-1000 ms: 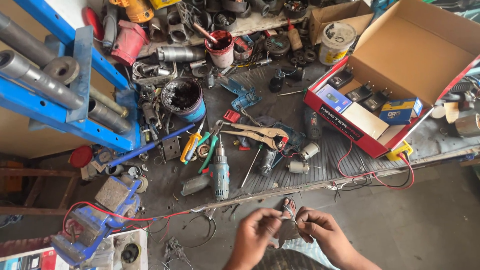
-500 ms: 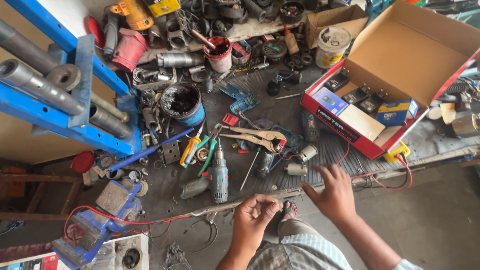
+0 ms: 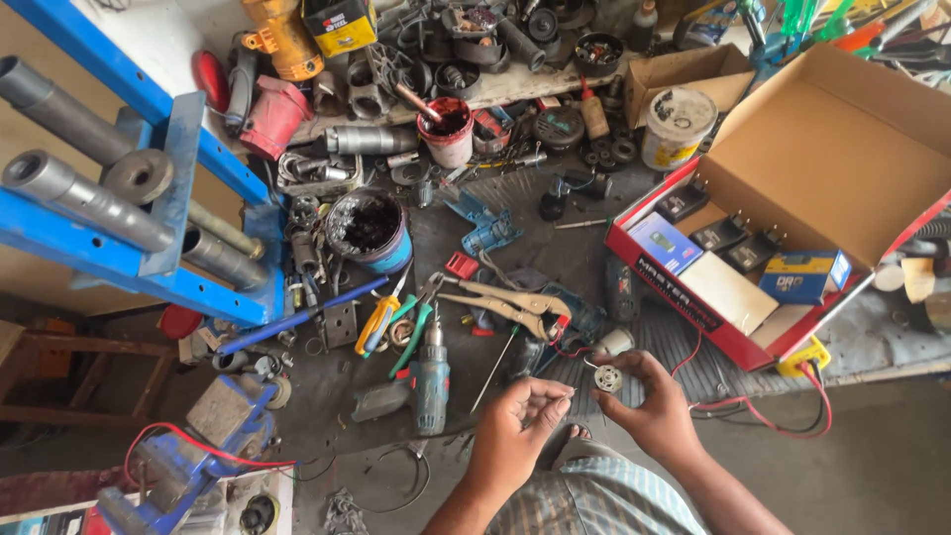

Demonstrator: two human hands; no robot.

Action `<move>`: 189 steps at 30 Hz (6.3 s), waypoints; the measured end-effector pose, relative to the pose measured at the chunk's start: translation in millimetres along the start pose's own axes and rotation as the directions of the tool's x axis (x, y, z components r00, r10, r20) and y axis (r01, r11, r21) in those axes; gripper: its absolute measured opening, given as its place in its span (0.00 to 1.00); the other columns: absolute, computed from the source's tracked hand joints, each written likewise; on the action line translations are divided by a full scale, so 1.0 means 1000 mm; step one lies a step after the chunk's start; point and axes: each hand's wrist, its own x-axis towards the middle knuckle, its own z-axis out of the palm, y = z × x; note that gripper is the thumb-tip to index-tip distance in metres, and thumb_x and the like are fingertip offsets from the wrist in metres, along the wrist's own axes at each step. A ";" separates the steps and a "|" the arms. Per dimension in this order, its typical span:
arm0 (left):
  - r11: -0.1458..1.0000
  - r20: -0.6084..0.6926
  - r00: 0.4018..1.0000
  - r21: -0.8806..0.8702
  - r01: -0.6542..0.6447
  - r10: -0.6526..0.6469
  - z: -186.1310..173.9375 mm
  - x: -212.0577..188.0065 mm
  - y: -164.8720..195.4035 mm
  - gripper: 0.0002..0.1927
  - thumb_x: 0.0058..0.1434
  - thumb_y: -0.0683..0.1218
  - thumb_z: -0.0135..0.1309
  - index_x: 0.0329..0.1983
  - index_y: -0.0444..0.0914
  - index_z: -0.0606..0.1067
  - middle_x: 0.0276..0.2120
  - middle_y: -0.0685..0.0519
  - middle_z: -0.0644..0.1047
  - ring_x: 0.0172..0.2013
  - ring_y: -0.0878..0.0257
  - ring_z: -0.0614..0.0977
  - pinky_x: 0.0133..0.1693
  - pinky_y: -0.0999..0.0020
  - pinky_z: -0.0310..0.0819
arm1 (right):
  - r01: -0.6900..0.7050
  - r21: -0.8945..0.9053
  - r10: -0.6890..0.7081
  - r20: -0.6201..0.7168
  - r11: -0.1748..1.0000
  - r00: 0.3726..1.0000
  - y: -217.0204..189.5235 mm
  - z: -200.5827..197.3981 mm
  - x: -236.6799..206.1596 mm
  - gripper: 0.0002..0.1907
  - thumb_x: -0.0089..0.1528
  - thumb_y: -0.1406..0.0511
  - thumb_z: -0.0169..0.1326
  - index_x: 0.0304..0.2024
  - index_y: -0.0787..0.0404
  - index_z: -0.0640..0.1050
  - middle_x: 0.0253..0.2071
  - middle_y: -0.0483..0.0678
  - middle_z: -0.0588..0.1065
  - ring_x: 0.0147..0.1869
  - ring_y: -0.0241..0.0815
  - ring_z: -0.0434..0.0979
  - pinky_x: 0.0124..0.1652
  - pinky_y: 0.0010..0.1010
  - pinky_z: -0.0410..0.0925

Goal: The person works on a small cylindrical electrical component on a cluttered workbench. They strip wire ends with pliers, connect wires to the component, and repeatedly test the assembly by attaching a battery pack. The person adjusts the wiring and retests the connection multiple times.

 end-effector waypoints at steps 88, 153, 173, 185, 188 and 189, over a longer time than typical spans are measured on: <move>0.513 0.330 0.872 0.710 -0.482 0.362 0.055 0.080 0.051 0.12 0.62 0.41 0.61 0.47 0.33 0.75 0.40 0.48 0.76 0.40 0.53 0.83 0.37 0.61 0.79 | 0.111 -0.264 0.008 0.411 0.958 0.911 -0.052 -0.072 0.087 0.48 0.50 0.71 0.62 0.69 0.67 0.52 0.50 0.57 0.73 0.54 0.55 0.78 0.50 0.39 0.70; 0.873 0.124 0.992 0.480 -0.085 0.029 0.044 0.046 -0.047 0.07 0.66 0.44 0.59 0.42 0.35 0.78 0.35 0.50 0.83 0.33 0.59 0.85 0.36 0.63 0.78 | 0.660 -0.349 -0.479 0.479 0.665 0.736 -0.035 -0.052 0.058 0.38 0.46 0.69 0.63 0.58 0.70 0.66 0.50 0.61 0.71 0.56 0.62 0.72 0.56 0.49 0.65; 0.476 0.346 0.852 0.716 -0.511 0.394 0.029 0.011 -0.013 0.08 0.62 0.41 0.61 0.43 0.35 0.77 0.37 0.48 0.81 0.33 0.52 0.85 0.35 0.59 0.80 | 0.336 -0.319 -0.145 0.498 0.886 0.855 -0.023 -0.031 0.023 0.44 0.47 0.73 0.62 0.64 0.68 0.60 0.47 0.56 0.73 0.55 0.54 0.76 0.55 0.39 0.69; 0.595 0.169 0.723 -0.461 0.659 -0.670 0.003 0.009 -0.079 0.06 0.63 0.43 0.59 0.39 0.35 0.78 0.26 0.52 0.80 0.23 0.65 0.82 0.26 0.70 0.81 | 0.454 -0.217 -0.320 0.458 0.864 0.829 0.011 0.009 0.008 0.40 0.47 0.73 0.63 0.61 0.63 0.63 0.52 0.56 0.72 0.61 0.57 0.73 0.58 0.42 0.68; 0.758 0.031 0.844 -0.422 0.497 -0.536 0.010 0.010 -0.075 0.07 0.63 0.43 0.60 0.41 0.35 0.77 0.29 0.53 0.80 0.27 0.68 0.82 0.30 0.71 0.82 | 0.159 -0.141 -0.105 0.330 0.977 0.938 0.017 0.030 0.010 0.40 0.52 0.75 0.60 0.64 0.62 0.59 0.51 0.55 0.71 0.58 0.50 0.76 0.54 0.38 0.71; 0.805 0.015 0.887 -0.412 0.427 -0.462 0.013 0.012 -0.074 0.08 0.62 0.42 0.61 0.43 0.36 0.77 0.32 0.56 0.81 0.30 0.70 0.83 0.32 0.71 0.83 | 0.051 -0.116 -0.016 0.282 0.992 0.959 0.018 0.035 0.010 0.40 0.52 0.76 0.60 0.65 0.62 0.58 0.51 0.55 0.71 0.56 0.49 0.77 0.53 0.37 0.71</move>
